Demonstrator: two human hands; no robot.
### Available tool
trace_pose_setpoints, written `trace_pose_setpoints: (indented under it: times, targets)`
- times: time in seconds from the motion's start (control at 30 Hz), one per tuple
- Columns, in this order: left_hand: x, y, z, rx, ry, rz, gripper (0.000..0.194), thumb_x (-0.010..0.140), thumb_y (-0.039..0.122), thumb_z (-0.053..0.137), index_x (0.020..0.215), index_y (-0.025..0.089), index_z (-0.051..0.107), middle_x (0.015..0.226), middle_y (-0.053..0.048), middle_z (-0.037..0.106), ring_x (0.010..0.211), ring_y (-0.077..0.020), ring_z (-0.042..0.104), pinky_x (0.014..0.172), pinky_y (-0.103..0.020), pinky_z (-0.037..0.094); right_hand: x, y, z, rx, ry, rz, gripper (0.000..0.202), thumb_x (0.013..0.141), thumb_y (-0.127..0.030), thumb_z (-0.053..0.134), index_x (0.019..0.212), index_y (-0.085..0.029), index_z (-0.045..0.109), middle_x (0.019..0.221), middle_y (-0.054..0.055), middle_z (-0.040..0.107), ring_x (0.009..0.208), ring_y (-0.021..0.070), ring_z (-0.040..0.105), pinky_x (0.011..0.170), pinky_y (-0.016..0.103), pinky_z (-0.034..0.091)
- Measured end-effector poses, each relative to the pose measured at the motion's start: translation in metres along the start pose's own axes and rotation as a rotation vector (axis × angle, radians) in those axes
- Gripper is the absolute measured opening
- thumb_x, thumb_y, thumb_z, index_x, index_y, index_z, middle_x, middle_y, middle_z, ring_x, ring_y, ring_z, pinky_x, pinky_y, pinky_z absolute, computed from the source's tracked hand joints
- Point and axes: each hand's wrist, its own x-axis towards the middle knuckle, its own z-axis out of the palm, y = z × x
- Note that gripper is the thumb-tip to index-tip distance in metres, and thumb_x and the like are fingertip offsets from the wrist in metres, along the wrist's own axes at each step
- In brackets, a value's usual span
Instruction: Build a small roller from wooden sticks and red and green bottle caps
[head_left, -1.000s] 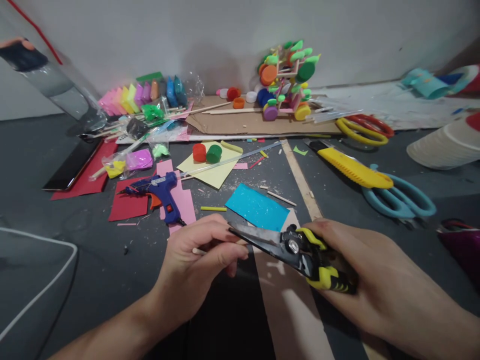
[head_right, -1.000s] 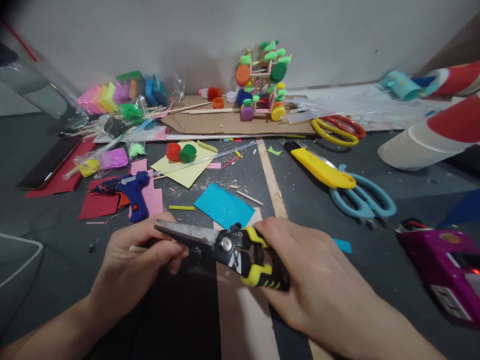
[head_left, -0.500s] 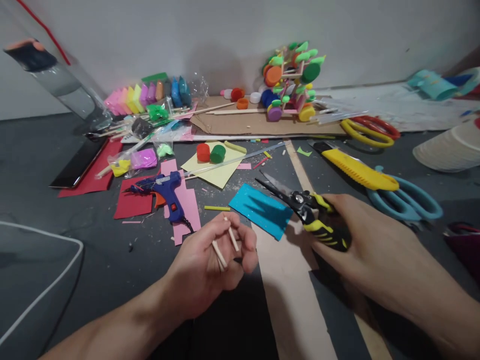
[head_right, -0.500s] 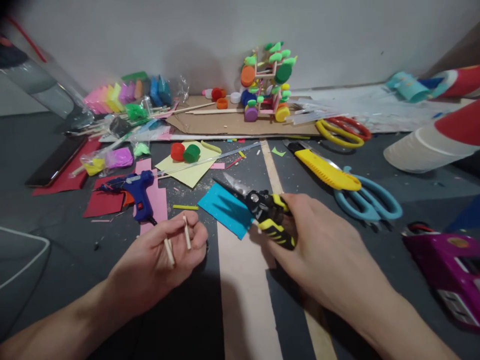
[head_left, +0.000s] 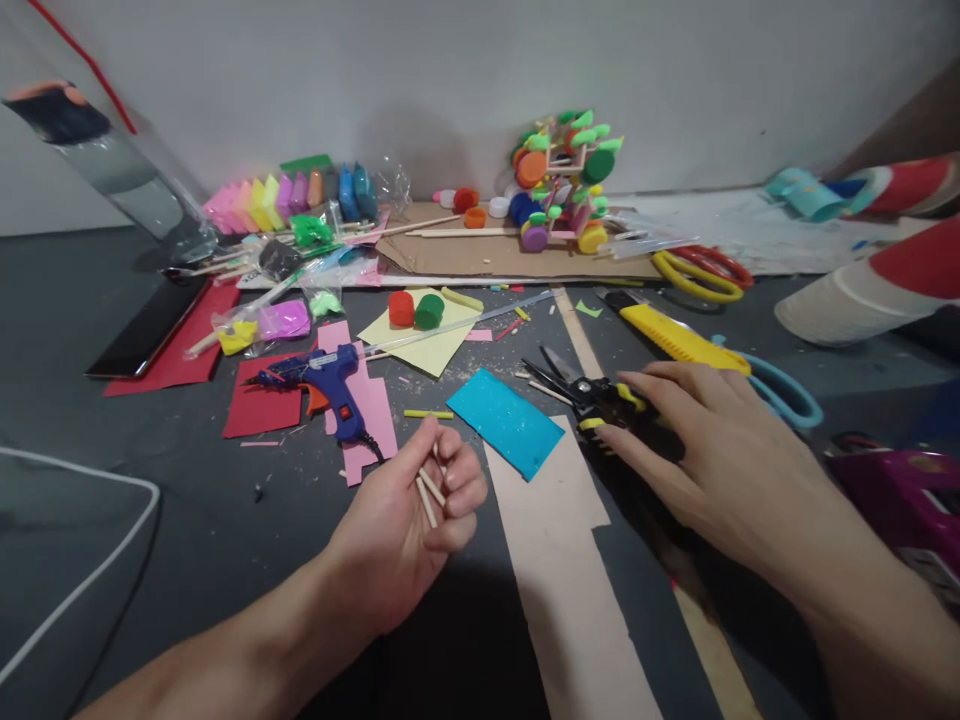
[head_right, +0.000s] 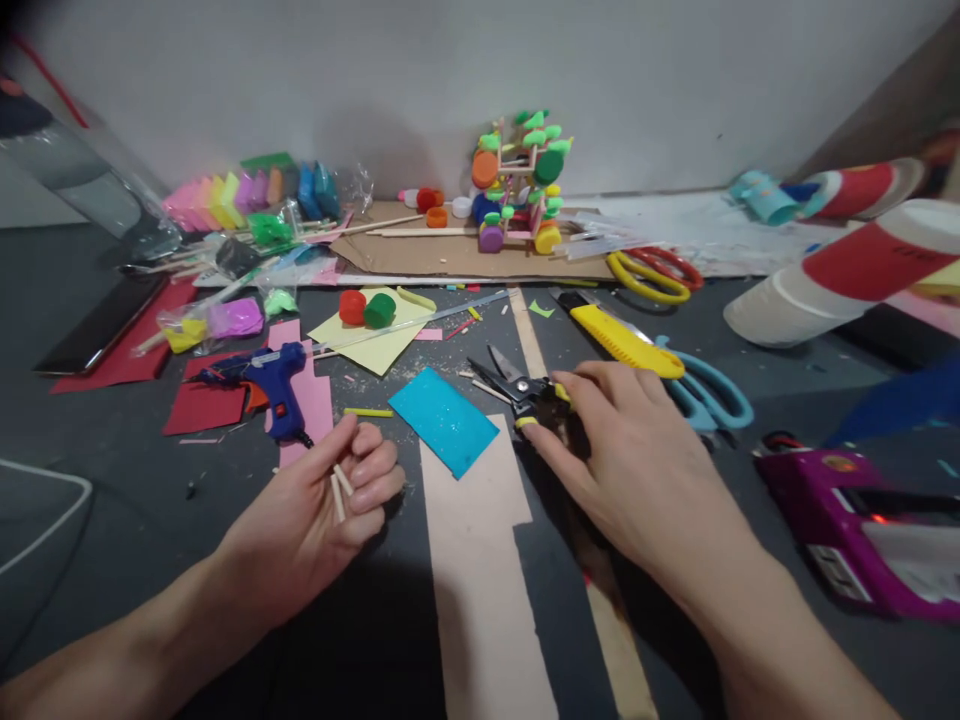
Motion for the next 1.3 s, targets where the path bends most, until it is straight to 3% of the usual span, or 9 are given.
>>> trace_pose_setpoints:
  times: [0.07, 0.17, 0.27, 0.43, 0.63, 0.9, 0.97, 1.07, 1.3]
  targets:
    - [0.000, -0.001, 0.002, -0.010, 0.042, 0.021, 0.048, 0.107, 0.037, 0.032, 0.068, 0.015, 0.050, 0.060, 0.003, 0.043, 0.045, -0.0056, 0.044, 0.033, -0.011, 0.022, 0.001, -0.016, -0.005, 0.164, 0.116, -0.046, 0.022, 0.098, -0.031, 0.054, 0.108, -0.014, 0.064, 0.104, 0.016, 0.065, 0.100, 0.0318, 0.063, 0.087, 0.047, 0.052]
    - [0.000, -0.005, 0.004, -0.020, 0.103, 0.053, 0.050, 0.107, 0.035, 0.029, 0.065, 0.015, 0.047, 0.060, 0.003, 0.042, 0.044, -0.0061, 0.045, 0.032, -0.012, 0.021, 0.001, -0.052, -0.007, 0.326, 0.204, -0.404, 0.011, 0.097, -0.020, 0.058, 0.091, -0.014, 0.066, 0.082, 0.007, 0.065, 0.076, 0.0198, 0.060, 0.068, 0.032, 0.049]
    - [-0.002, -0.009, 0.006, -0.035, 0.145, 0.065, 0.049, 0.107, 0.034, 0.029, 0.065, 0.016, 0.046, 0.062, 0.002, 0.044, 0.046, -0.0069, 0.048, 0.032, -0.013, 0.027, 0.002, -0.087, -0.004, 0.317, 0.173, -0.557, 0.019, 0.097, -0.020, 0.056, 0.080, -0.015, 0.065, 0.073, 0.005, 0.061, 0.066, 0.0190, 0.052, 0.059, 0.033, 0.042]
    - [-0.012, -0.009, 0.013, -0.018, 0.245, 0.079, 0.047, 0.106, 0.032, 0.036, 0.063, 0.016, 0.045, 0.071, -0.001, 0.057, 0.055, -0.0096, 0.059, 0.048, -0.017, 0.049, 0.009, -0.122, -0.007, 0.230, 0.135, -0.574, 0.016, 0.095, -0.013, 0.052, 0.090, -0.011, 0.066, 0.084, 0.011, 0.065, 0.073, 0.0238, 0.056, 0.063, 0.037, 0.044]
    - [-0.016, -0.006, 0.016, -0.056, 0.270, 0.109, 0.046, 0.105, 0.022, 0.038, 0.062, 0.014, 0.054, 0.060, 0.002, 0.053, 0.054, -0.0084, 0.057, 0.056, -0.018, 0.052, 0.019, -0.144, -0.009, 0.222, -0.007, -0.443, 0.020, 0.086, -0.010, 0.056, 0.100, -0.002, 0.067, 0.099, 0.022, 0.068, 0.087, 0.0326, 0.063, 0.071, 0.045, 0.050]
    - [-0.015, -0.003, 0.009, 0.155, 0.156, 0.205, 0.024, 0.100, 0.016, 0.047, 0.087, 0.012, 0.067, 0.072, 0.000, 0.060, 0.054, -0.0069, 0.055, 0.042, -0.012, 0.038, 0.014, -0.124, -0.025, 0.557, -0.044, -0.113, 0.012, 0.094, -0.015, 0.056, 0.084, -0.017, 0.061, 0.080, 0.002, 0.070, 0.071, 0.0138, 0.064, 0.066, 0.023, 0.049]
    - [-0.016, -0.006, 0.005, 0.328, 0.055, 0.206, 0.013, 0.091, 0.024, 0.067, 0.087, 0.012, 0.067, 0.065, 0.003, 0.054, 0.046, -0.0032, 0.041, 0.036, -0.009, 0.025, 0.012, -0.117, -0.023, 0.646, -0.030, -0.009, 0.013, 0.095, -0.012, 0.053, 0.085, -0.018, 0.058, 0.076, -0.002, 0.068, 0.063, 0.0097, 0.061, 0.058, 0.019, 0.046]
    - [-0.016, -0.011, 0.000, 0.535, -0.023, 0.194, 0.040, 0.073, 0.045, 0.086, 0.090, 0.015, 0.065, 0.053, 0.010, 0.040, 0.044, -0.0025, 0.025, 0.037, -0.011, 0.015, 0.010, -0.109, -0.015, 0.736, -0.005, 0.076, 0.010, 0.096, -0.011, 0.053, 0.090, -0.019, 0.058, 0.073, -0.005, 0.065, 0.061, 0.0083, 0.060, 0.055, 0.017, 0.046]
    - [-0.010, -0.011, -0.004, 0.682, -0.110, 0.083, 0.049, 0.069, 0.059, 0.083, 0.081, 0.018, 0.057, 0.056, 0.012, 0.030, 0.047, -0.0042, 0.014, 0.040, -0.017, 0.009, 0.009, -0.108, -0.020, 0.654, 0.000, 0.062, 0.007, 0.091, -0.015, 0.064, 0.089, -0.020, 0.066, 0.082, -0.003, 0.066, 0.072, 0.0100, 0.061, 0.064, 0.019, 0.047]
